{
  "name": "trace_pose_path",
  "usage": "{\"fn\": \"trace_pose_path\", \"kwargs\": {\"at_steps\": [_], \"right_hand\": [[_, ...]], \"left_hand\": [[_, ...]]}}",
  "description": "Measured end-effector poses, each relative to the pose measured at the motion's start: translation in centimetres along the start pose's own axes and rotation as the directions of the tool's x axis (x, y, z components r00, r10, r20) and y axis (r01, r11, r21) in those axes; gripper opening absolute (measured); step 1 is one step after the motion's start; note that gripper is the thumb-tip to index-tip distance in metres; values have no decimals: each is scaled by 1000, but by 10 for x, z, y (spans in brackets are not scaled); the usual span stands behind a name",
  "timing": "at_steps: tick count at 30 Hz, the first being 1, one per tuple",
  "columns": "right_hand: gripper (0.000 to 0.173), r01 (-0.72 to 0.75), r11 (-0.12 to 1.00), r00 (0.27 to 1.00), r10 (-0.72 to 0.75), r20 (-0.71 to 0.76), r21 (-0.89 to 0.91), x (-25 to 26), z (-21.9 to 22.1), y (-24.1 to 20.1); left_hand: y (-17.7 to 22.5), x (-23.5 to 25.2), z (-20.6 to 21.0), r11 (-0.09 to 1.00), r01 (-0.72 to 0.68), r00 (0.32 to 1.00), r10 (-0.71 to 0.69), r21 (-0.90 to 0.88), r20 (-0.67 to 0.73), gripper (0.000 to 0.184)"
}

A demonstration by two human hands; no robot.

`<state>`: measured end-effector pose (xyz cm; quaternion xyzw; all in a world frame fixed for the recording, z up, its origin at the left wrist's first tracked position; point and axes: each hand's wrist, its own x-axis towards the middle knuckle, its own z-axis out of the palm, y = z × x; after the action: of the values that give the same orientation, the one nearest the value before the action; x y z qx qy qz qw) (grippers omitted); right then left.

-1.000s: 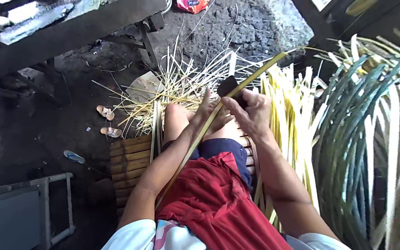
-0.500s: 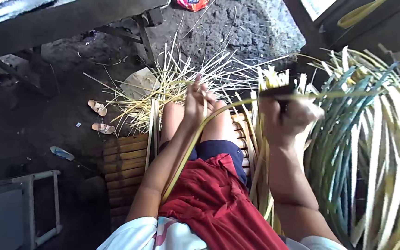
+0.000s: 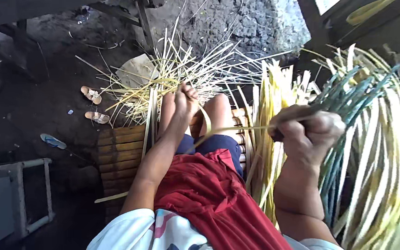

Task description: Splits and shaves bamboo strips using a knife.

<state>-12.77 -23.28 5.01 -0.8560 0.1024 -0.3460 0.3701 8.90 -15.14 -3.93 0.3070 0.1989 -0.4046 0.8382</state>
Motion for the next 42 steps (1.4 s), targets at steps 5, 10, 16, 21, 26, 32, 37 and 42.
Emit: {"fn": "trace_pose_path", "kwargs": {"at_steps": [5, 10, 16, 21, 26, 32, 37, 42], "right_hand": [[35, -293, 903, 941, 214, -264, -314, 31, -12, 32], [34, -151, 872, 988, 130, -77, -466, 5, 12, 19], [20, -134, 991, 978, 129, -163, -24, -23, -29, -7], [39, -357, 723, 934, 262, -243, -591, 28, -22, 35], [33, -437, 792, 878, 478, -11, -426, -9, 37, 30], [21, -414, 869, 908, 375, 184, 270, -38, 8, -9], [44, -433, 804, 893, 444, -71, -408, -17, 8, 21], [32, -565, 810, 817, 576, 31, -157, -41, 47, 20]], "left_hand": [[-60, -60, 19, 926, 81, 721, -311, 369, 620, 41], [-71, -30, 41, 982, 116, 792, -184, 152, 583, 32], [-49, 32, 20, 998, 53, 983, -48, 24, -178, 38], [-75, -11, -6, 943, 273, 805, -332, 191, 492, 34], [-69, -20, 4, 968, 250, 963, -251, 23, 102, 39], [-50, 16, -24, 976, 195, 938, -215, -100, -271, 40], [-61, -23, -26, 907, 266, 846, -382, 327, 370, 36], [-57, -60, -15, 895, 443, 895, -445, 59, 27, 42]]}}
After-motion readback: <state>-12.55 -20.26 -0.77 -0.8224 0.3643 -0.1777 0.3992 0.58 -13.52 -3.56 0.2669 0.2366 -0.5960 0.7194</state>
